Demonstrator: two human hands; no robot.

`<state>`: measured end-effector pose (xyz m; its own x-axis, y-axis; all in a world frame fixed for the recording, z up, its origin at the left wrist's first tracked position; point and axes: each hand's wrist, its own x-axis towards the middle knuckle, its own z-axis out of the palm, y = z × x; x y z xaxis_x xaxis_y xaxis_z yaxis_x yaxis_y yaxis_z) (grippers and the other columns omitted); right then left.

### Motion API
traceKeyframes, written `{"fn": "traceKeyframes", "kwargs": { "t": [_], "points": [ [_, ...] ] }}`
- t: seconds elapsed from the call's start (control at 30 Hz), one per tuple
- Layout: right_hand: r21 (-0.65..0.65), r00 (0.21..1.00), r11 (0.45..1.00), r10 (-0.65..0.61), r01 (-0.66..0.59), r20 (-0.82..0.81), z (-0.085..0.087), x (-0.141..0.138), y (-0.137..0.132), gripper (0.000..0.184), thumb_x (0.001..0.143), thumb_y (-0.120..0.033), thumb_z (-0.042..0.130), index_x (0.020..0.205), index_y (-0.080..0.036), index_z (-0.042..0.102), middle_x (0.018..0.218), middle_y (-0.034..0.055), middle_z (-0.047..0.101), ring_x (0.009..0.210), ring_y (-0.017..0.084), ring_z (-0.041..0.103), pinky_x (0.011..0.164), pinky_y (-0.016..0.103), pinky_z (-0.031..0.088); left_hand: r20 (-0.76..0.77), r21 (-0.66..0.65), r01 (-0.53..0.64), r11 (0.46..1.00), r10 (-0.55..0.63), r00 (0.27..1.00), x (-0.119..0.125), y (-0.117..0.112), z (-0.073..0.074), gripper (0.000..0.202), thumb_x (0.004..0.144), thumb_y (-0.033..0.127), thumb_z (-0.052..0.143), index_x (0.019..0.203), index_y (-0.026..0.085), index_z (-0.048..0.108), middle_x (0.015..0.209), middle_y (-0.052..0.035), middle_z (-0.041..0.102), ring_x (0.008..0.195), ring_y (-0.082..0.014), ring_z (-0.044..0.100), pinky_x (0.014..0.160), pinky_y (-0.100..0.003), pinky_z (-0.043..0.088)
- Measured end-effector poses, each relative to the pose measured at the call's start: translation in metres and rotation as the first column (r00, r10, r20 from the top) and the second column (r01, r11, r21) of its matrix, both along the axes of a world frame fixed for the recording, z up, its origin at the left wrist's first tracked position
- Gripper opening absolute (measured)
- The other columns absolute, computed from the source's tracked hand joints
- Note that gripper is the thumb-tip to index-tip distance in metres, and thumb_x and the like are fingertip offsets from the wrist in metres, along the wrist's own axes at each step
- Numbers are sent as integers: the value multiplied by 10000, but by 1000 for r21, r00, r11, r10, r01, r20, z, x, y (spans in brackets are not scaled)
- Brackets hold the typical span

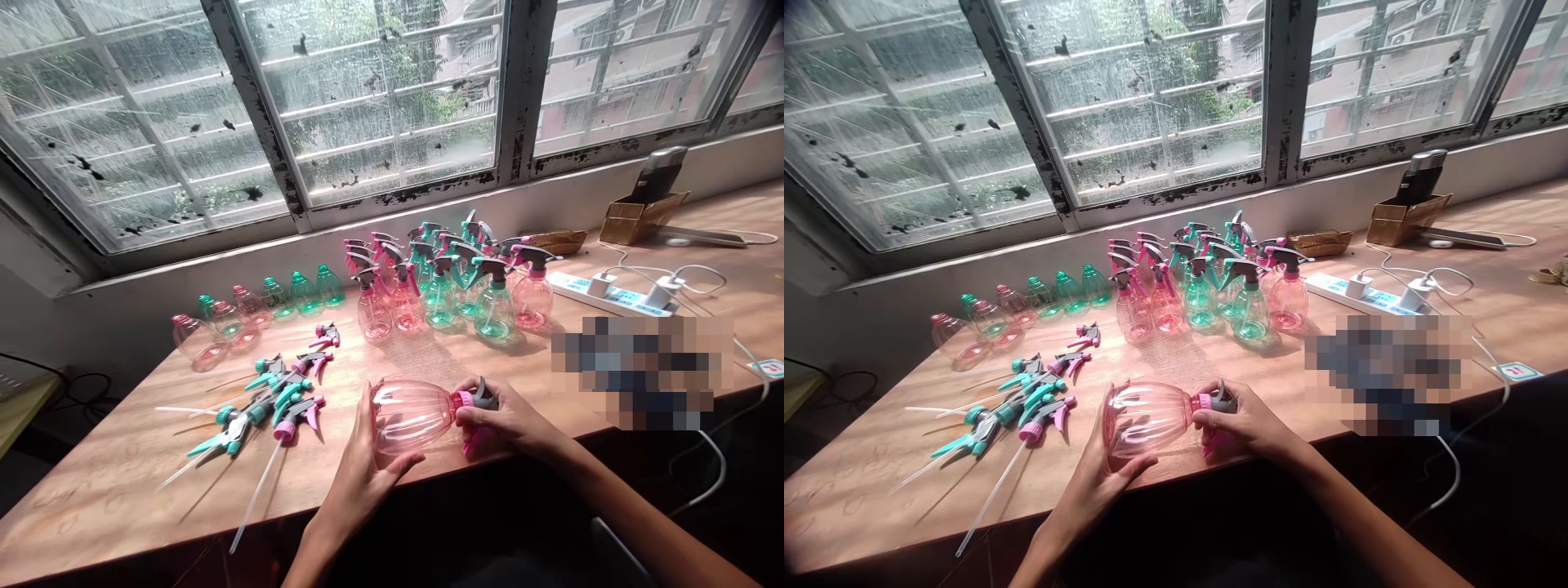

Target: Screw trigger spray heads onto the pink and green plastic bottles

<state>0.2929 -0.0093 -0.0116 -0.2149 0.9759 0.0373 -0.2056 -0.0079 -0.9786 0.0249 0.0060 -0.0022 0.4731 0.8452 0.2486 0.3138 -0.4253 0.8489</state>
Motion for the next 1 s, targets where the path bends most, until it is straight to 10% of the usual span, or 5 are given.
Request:
{"fn": "traceKeyframes", "kwargs": {
  "t": [0.13,1.0],
  "points": [
    [-24,999,1000,8,-9,-45,1,0,0,392,773,-408,846,969,-182,593,738,7,736,586,206,722,587,344,606,-18,93,-10,996,11,1000,-2,3,-8,979,933,319,684,1592,387,-37,1678,-130,127,1472,-379,341,1166,-572,365],
    [-28,998,999,19,-20,-62,-1,0,0,404,766,-352,871,995,-165,597,716,-3,733,593,186,725,578,301,601,-6,-5,-21,1000,21,1000,-2,1,-1,981,927,383,687,1605,333,-20,1648,-147,226,1427,-364,417,1184,-546,337]
  ]
}}
